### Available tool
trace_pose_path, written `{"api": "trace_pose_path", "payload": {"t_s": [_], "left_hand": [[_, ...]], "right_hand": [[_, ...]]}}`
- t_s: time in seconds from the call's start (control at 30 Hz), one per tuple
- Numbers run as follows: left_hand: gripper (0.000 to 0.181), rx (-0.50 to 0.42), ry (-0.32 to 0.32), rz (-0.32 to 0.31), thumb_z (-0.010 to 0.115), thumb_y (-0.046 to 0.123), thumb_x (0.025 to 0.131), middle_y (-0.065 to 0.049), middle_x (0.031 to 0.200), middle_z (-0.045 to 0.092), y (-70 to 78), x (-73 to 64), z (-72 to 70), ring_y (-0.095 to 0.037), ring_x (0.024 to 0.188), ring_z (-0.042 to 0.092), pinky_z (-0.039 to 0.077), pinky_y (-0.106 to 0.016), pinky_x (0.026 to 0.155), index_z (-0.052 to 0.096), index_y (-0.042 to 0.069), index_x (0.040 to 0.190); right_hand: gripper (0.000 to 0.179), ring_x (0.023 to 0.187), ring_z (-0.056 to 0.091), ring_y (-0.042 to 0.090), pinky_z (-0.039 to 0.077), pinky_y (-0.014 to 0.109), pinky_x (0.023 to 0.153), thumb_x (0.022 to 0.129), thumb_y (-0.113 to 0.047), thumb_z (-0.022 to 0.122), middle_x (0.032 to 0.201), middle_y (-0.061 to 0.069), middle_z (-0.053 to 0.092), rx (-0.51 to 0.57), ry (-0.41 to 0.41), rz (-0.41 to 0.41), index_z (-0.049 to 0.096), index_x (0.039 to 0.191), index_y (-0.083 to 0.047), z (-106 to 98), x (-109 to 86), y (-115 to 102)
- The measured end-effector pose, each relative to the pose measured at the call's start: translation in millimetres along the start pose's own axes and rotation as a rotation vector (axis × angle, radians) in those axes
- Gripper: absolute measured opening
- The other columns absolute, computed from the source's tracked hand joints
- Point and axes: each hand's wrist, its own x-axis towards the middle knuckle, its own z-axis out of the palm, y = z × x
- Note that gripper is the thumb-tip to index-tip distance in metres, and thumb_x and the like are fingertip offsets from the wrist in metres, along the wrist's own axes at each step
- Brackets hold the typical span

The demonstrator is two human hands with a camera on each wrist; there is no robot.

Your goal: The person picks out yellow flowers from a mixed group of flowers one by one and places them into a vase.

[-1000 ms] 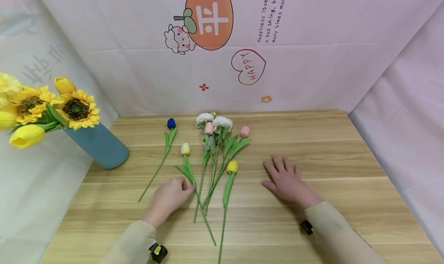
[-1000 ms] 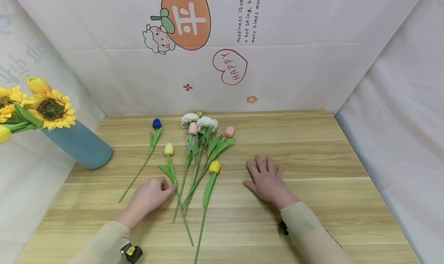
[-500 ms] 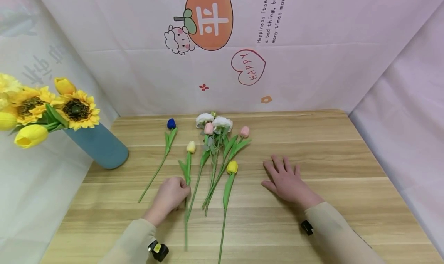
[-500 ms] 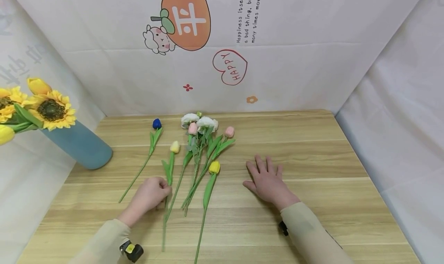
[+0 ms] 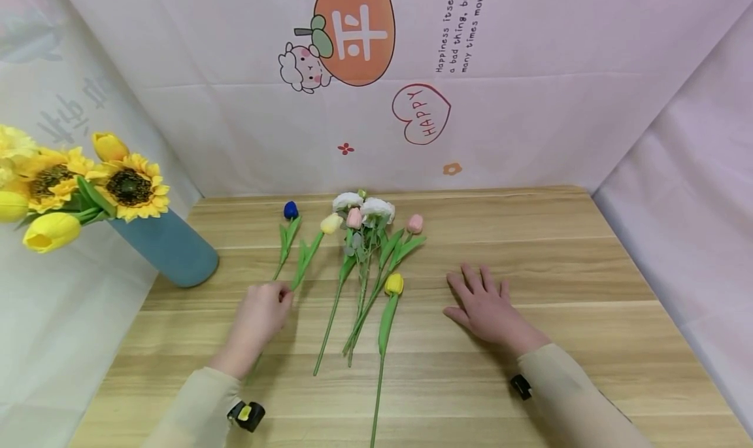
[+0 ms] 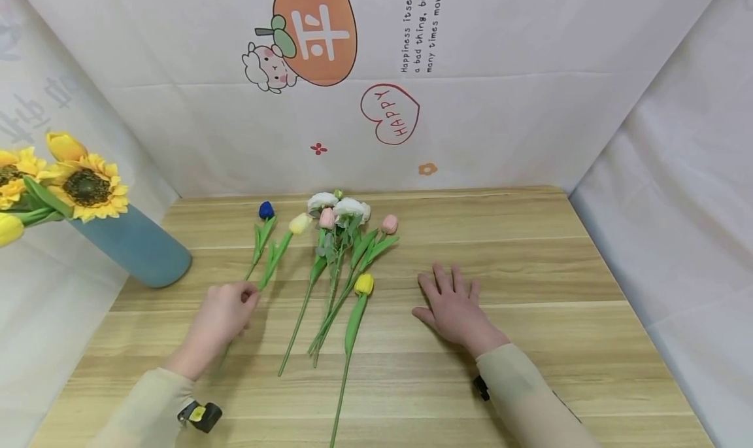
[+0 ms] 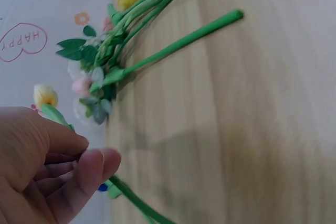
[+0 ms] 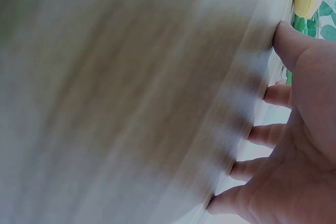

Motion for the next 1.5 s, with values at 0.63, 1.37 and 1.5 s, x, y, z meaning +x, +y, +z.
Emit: {"api": "trace_pose_path", "payload": {"t_s": [0.63, 1.37, 1.5], "left_hand": [[0.006, 0.405, 0.734, 0.461, 0.063, -0.004, 0.095, -0.025, 0.088, 0.07, -14.9, 27.3, -96.7, -0.041, 0.058, 0.064, 0.051, -0.056, 0.044, 0.067, -0.008, 0.093], [0.011, 0.233, 0.923, 0.479, 0.064, 0.001, 0.097, -0.024, 0.093, 0.071, -26.4, 39.8, -114.3, -0.041, 0.076, 0.068, 0.053, -0.053, 0.061, 0.071, -0.008, 0.096], [0.013, 0.134, 0.968, 0.417, 0.064, 0.002, 0.097, -0.024, 0.093, 0.072, -29.4, 43.1, -120.4, -0.042, 0.082, 0.068, 0.052, -0.055, 0.066, 0.071, -0.008, 0.095]], "right_hand": [[0.066, 0.145, 0.02, 0.063, 0.018, 0.086, 0.102, 0.102, -0.044, 0.059, 0.162, 0.029, 0.027, 0.009, 0.0, -0.005, 0.04, 0.155, -0.009, 1, 0.9, 2], [0.067, 0.145, 0.02, 0.062, 0.019, 0.086, 0.103, 0.102, -0.043, 0.059, 0.162, 0.029, 0.026, 0.006, -0.001, -0.006, 0.041, 0.155, -0.008, 1, 0.3, 1], [0.066, 0.145, 0.02, 0.062, 0.019, 0.086, 0.102, 0.102, -0.043, 0.059, 0.162, 0.029, 0.026, 0.012, 0.004, -0.007, 0.041, 0.155, -0.008, 2, 0.5, 1]]}}
